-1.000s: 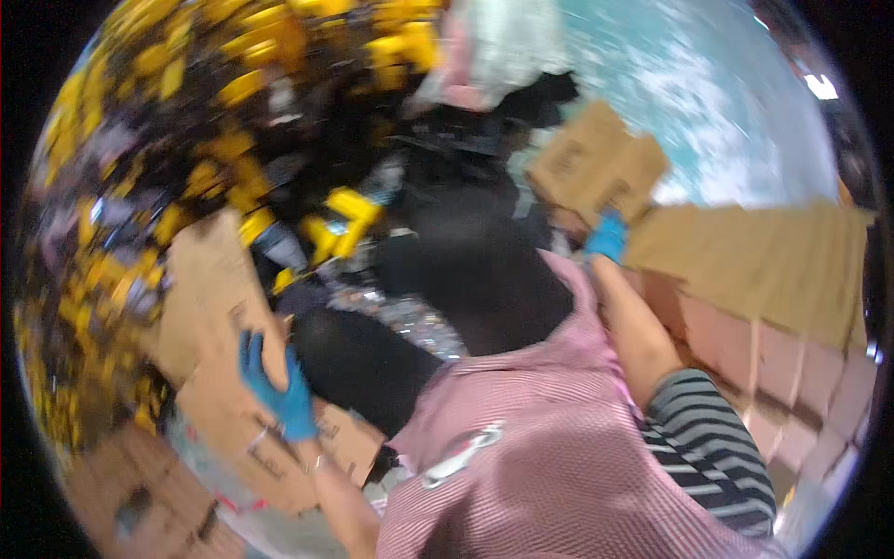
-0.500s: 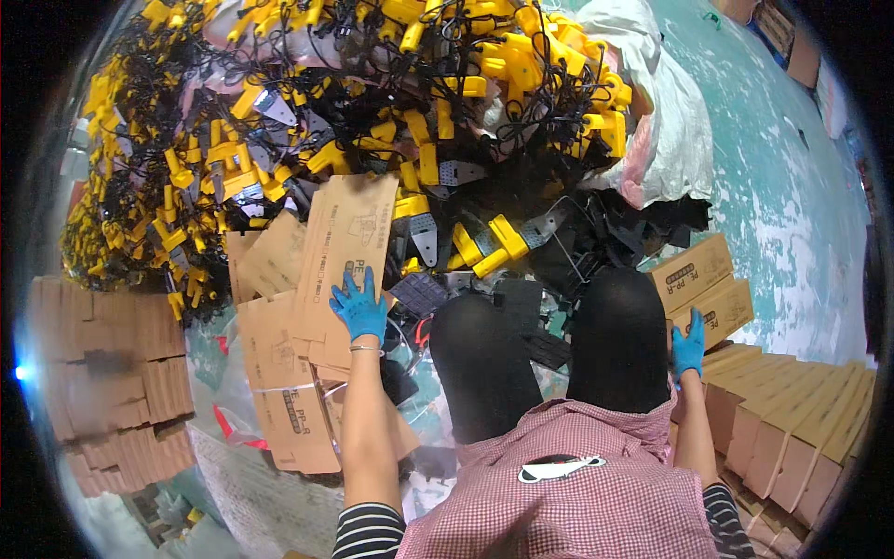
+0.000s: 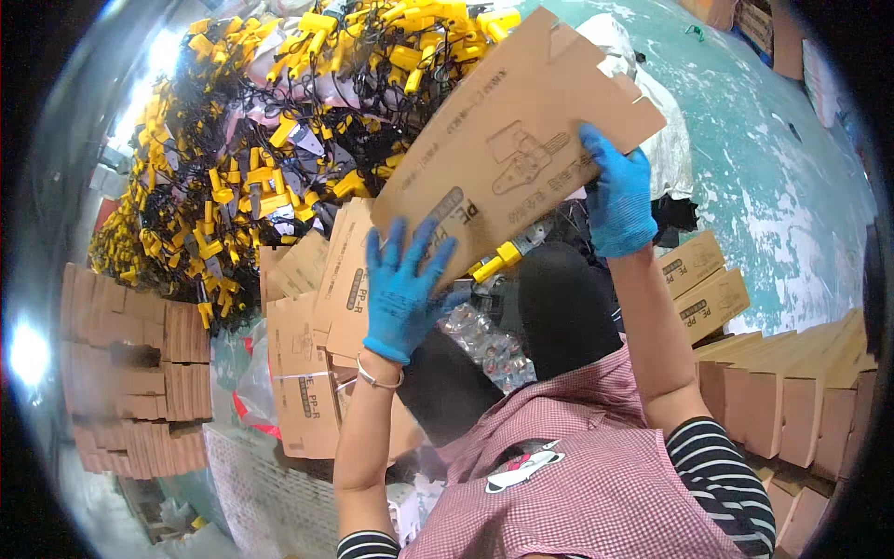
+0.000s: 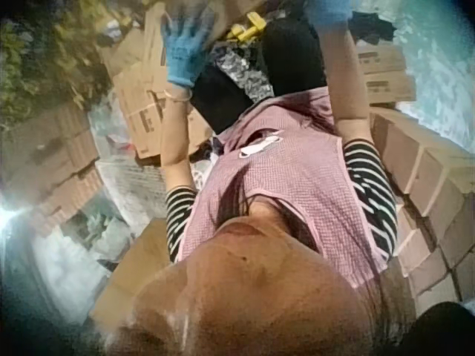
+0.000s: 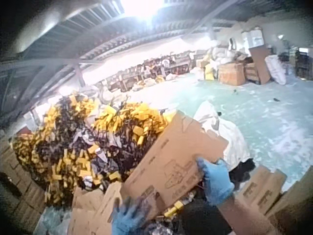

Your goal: The person packs small plastic components into cardboard boxes by hand.

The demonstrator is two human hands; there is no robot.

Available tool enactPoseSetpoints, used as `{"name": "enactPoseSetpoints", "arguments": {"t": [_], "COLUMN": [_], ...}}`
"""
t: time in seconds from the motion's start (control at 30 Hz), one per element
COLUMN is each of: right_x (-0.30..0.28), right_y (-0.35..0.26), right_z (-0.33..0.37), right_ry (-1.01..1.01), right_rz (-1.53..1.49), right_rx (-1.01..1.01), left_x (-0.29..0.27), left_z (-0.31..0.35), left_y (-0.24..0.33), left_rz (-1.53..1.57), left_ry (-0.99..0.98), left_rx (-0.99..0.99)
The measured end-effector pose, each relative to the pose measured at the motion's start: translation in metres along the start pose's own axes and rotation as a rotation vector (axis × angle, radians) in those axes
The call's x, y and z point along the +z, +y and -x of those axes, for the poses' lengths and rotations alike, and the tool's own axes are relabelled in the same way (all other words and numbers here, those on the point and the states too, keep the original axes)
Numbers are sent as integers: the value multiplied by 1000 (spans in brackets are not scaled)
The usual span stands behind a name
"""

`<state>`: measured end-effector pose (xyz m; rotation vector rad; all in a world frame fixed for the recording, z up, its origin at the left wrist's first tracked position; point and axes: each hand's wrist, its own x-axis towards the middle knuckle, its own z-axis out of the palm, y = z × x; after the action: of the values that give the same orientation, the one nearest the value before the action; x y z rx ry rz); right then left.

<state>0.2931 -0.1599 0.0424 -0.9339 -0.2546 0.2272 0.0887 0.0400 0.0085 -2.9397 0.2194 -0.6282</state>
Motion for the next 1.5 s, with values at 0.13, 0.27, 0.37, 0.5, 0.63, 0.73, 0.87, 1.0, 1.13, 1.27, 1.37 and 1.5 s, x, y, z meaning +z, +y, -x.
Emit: {"name": "enactPoseSetpoints", "arguments": {"t": [0.13, 0.27, 0.37, 0.5, 0.63, 0.73, 0.87, 1.0, 1.13, 1.27, 1.37, 1.5], "right_x": [-11, 5, -8, -25, -34, -27, -24, -37, -47, -35, -43, -52], "right_y": [12, 26, 37, 43, 55, 59, 45, 40, 27, 22, 23, 23], "right_z": [37, 81, 96, 96, 86, 88, 112, 125, 127, 142, 136, 116], "right_ry": [-369, -962, -894, -814, -582, -463, -410, -540, -740, -456, -406, -738], "right_rz": [477, 418, 157, 78, 100, 175, 227, 397, 428, 266, 232, 391], "right_rx": [-43, -118, 190, 109, 80, 184, 427, 150, 142, 454, 412, 288], "left_x": [-14, -8, 7, 2, -21, -8, -13, -7, -45, -26, -24, -25], "left_z": [-10, -14, 2, 19, 23, 25, 20, 32, 17, 33, 42, 62], "left_y": [-7, 11, 30, 50, 102, 129, 136, 134, 141, 150, 142, 137], "left_rz": [634, 1240, 1390, 1428, 1663, 1660, 1206, 1055, 1388, 1504, 1089, 716], "left_ry": [463, 646, 622, 469, 354, 465, 643, 552, 450, 459, 250, 155], "left_rx": [-530, -732, -801, -816, -830, -777, -876, -887, -939, -1051, -677, -552]}}
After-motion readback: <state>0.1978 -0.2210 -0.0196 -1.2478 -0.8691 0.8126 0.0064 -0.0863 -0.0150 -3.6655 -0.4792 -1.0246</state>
